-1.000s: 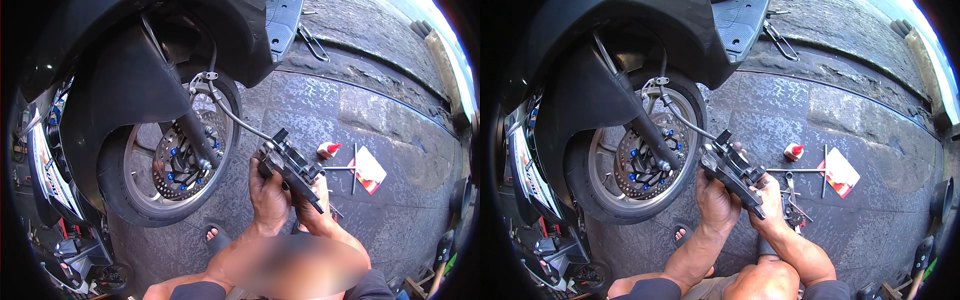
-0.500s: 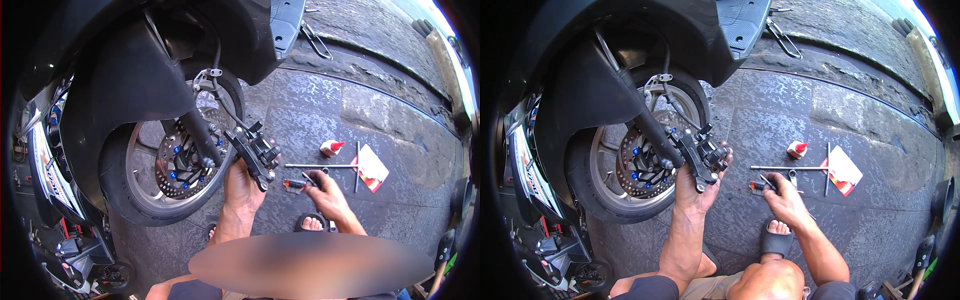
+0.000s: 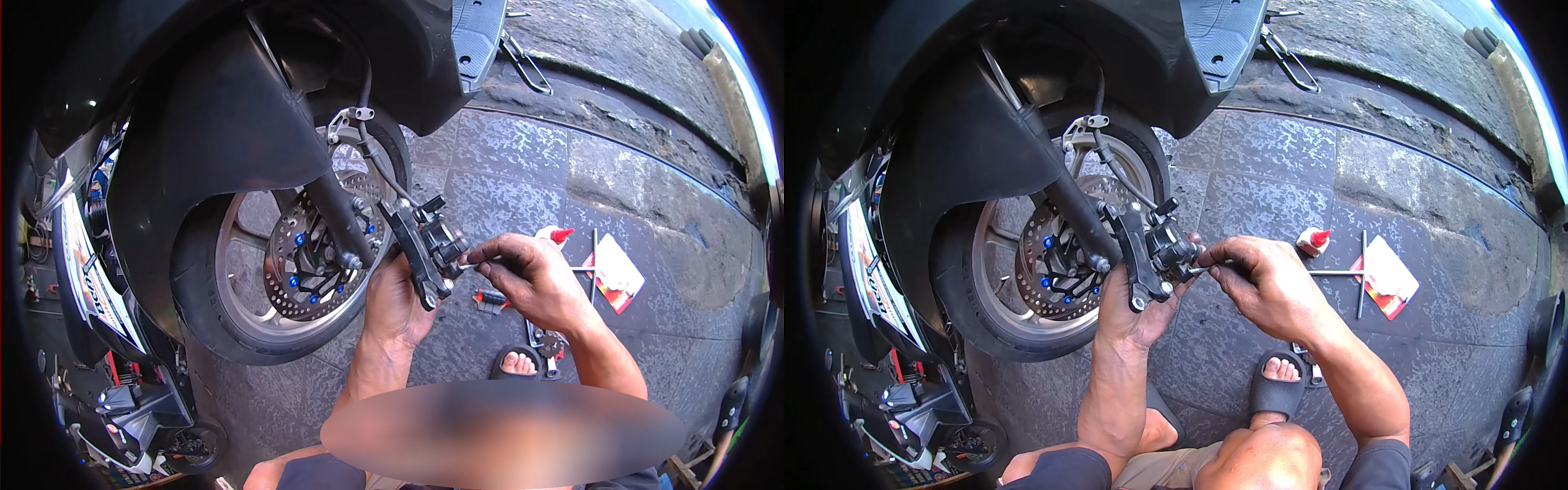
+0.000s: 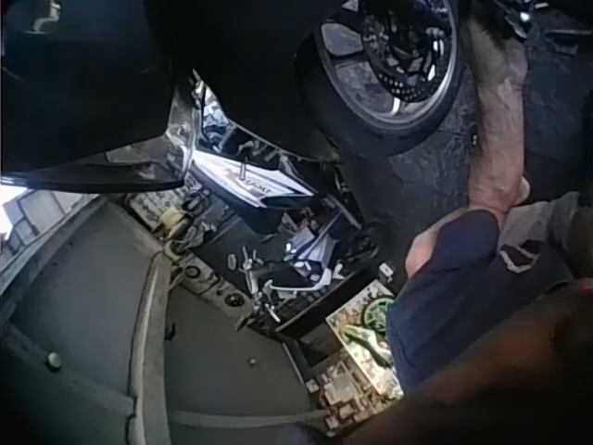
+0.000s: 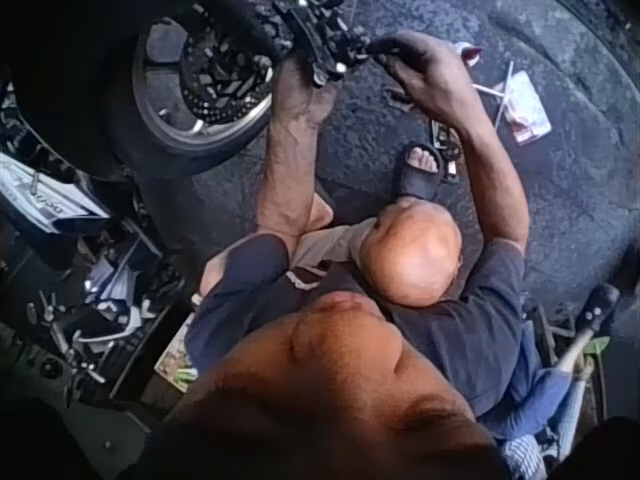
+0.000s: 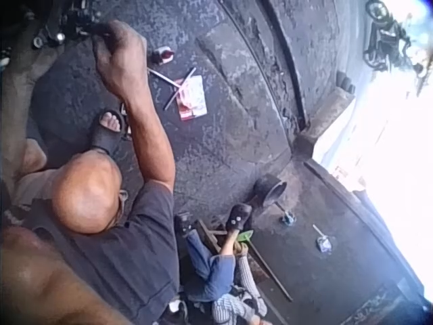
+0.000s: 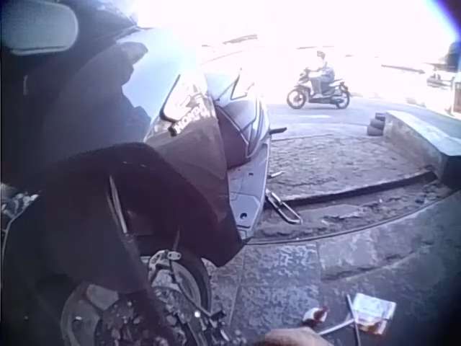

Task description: The person is cleaning and servicing a motorcycle's front disc brake caliper.

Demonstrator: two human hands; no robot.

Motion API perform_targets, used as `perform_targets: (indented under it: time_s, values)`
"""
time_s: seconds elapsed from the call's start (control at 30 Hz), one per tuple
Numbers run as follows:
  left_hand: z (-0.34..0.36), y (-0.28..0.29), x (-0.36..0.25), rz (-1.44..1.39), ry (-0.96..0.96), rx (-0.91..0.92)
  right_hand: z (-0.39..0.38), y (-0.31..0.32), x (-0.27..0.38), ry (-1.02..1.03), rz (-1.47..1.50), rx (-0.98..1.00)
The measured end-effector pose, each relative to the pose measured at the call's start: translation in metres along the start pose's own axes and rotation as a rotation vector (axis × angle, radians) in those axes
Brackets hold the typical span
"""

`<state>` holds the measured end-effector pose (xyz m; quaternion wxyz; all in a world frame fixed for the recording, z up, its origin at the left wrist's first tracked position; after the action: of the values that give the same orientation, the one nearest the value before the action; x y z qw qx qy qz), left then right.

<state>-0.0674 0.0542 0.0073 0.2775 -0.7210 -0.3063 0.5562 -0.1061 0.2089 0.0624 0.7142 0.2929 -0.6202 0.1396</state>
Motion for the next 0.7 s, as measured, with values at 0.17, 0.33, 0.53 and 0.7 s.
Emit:
perform_targets:
  time_s: [0.17, 0.33, 0.53, 0.7]
  values:
    - [0.002, -0.002, 0.003, -0.043, 0.057, -0.104, 0.003, -0.003, 0.001, -0.078, 0.044, 0.07]
    - [0.003, -0.009, 0.002, -0.165, 0.071, 0.024, 0.003, -0.013, -0.029, -0.31, 0.633, 0.116]
    - [0.004, -0.021, 0.007, -0.102, 0.145, -0.108, 0.003, -0.009, -0.04, -0.363, 0.605, 0.161]
    - [-0.005, 0.0, -0.01, -0.112, 0.101, -0.256, -0.017, 0.013, -0.059, -0.402, 0.597, 0.001]
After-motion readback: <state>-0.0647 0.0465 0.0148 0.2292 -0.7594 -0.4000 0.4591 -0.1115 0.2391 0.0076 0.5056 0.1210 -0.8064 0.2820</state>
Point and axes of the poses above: each hand's wrist, its own z-axis towards the middle knuckle, its own y-axis out of the back of the hand, x = y × z, the point moved 9 cm from there along z, towards the middle knuckle, and after that the axes turned 5 degrees about x, right-handed, at the moved point
